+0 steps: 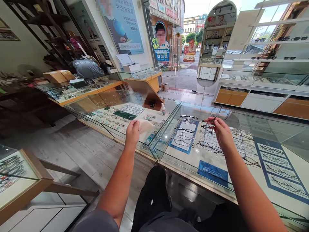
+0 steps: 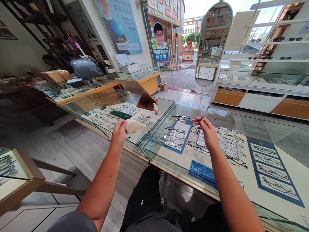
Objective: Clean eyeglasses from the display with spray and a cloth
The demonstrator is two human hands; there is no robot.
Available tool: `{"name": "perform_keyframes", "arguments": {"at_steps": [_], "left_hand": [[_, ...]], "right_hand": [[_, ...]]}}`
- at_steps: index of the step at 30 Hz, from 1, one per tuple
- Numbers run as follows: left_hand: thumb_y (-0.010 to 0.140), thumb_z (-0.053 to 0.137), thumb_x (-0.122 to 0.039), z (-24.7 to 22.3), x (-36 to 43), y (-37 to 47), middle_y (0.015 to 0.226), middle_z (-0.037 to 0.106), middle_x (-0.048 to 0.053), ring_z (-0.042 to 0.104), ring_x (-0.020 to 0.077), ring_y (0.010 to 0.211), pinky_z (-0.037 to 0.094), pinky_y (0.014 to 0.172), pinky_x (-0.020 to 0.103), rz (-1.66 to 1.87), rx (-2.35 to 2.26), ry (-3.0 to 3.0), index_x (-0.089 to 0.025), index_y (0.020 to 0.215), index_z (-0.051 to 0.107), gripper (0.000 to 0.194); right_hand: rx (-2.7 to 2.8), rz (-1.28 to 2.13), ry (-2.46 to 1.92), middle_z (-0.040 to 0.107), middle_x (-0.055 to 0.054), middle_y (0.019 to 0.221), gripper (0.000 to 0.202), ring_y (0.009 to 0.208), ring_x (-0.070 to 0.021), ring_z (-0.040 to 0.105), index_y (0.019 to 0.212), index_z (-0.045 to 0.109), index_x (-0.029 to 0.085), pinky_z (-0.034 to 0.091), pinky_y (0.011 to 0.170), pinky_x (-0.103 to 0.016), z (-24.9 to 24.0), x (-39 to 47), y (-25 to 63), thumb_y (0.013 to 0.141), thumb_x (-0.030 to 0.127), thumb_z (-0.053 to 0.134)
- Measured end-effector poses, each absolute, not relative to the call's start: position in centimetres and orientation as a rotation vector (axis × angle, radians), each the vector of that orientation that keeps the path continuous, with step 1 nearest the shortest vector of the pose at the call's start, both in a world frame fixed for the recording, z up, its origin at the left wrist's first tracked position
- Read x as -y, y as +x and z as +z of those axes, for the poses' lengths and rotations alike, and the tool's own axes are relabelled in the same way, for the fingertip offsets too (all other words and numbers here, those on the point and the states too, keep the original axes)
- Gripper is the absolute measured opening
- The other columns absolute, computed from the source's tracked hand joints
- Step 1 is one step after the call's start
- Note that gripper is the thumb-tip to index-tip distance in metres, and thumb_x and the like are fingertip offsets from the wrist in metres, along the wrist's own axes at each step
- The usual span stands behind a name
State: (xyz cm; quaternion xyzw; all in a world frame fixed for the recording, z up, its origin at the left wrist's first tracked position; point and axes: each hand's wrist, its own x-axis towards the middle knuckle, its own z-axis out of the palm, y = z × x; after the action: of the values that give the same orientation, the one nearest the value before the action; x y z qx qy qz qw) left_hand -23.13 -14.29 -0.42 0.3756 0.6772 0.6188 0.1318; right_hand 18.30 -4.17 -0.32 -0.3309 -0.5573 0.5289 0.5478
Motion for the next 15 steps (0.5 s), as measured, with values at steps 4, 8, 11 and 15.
{"name": "perform_keyframes", "arguments": {"at_steps": [4,8,11,15], "left_hand": [[0.093,0.065,-0.061,3.3,12.5,-20.1,0.081,0.062,0.002,0.059,0.0177,0.072,0.050,0.060,0.030,1.811,-1.701,1.174,-0.024,0.094,0.060,0.037],[0.086,0.074,-0.059,6.1,9.2,-14.8,0.081,0.064,0.001,0.060,0.0157,0.072,0.049,0.061,0.026,1.710,-1.408,1.272,-0.022,0.092,0.063,0.040],[0.082,0.078,-0.059,6.7,5.8,-10.1,0.079,0.066,0.000,0.060,0.0150,0.071,0.049,0.063,0.026,1.600,-1.227,1.284,-0.021,0.092,0.064,0.042],[0.078,0.083,-0.059,5.7,1.6,-5.0,0.075,0.065,0.000,0.060,0.0154,0.071,0.049,0.066,0.027,1.497,-1.114,1.350,-0.021,0.085,0.064,0.043]], "right_hand": [[1.341,1.226,-0.790,0.080,-0.007,0.127,0.029,0.118,-0.0259,0.070,0.116,0.075,0.029,0.052,0.093,-0.038,-0.1,4.2,18.3,0.101,0.051,0.064],[1.361,1.225,-0.747,0.080,-0.006,0.124,0.028,0.117,-0.0256,0.070,0.115,0.074,0.029,0.052,0.093,-0.037,0.2,4.4,18.3,0.101,0.051,0.064],[1.380,1.220,-0.733,0.080,-0.006,0.124,0.027,0.115,-0.0255,0.070,0.114,0.074,0.030,0.052,0.094,-0.038,0.5,4.6,18.3,0.101,0.051,0.064],[1.394,1.222,-0.726,0.080,-0.006,0.121,0.025,0.111,-0.0257,0.070,0.109,0.076,0.029,0.052,0.096,-0.038,0.7,4.4,18.5,0.101,0.050,0.065]]}}
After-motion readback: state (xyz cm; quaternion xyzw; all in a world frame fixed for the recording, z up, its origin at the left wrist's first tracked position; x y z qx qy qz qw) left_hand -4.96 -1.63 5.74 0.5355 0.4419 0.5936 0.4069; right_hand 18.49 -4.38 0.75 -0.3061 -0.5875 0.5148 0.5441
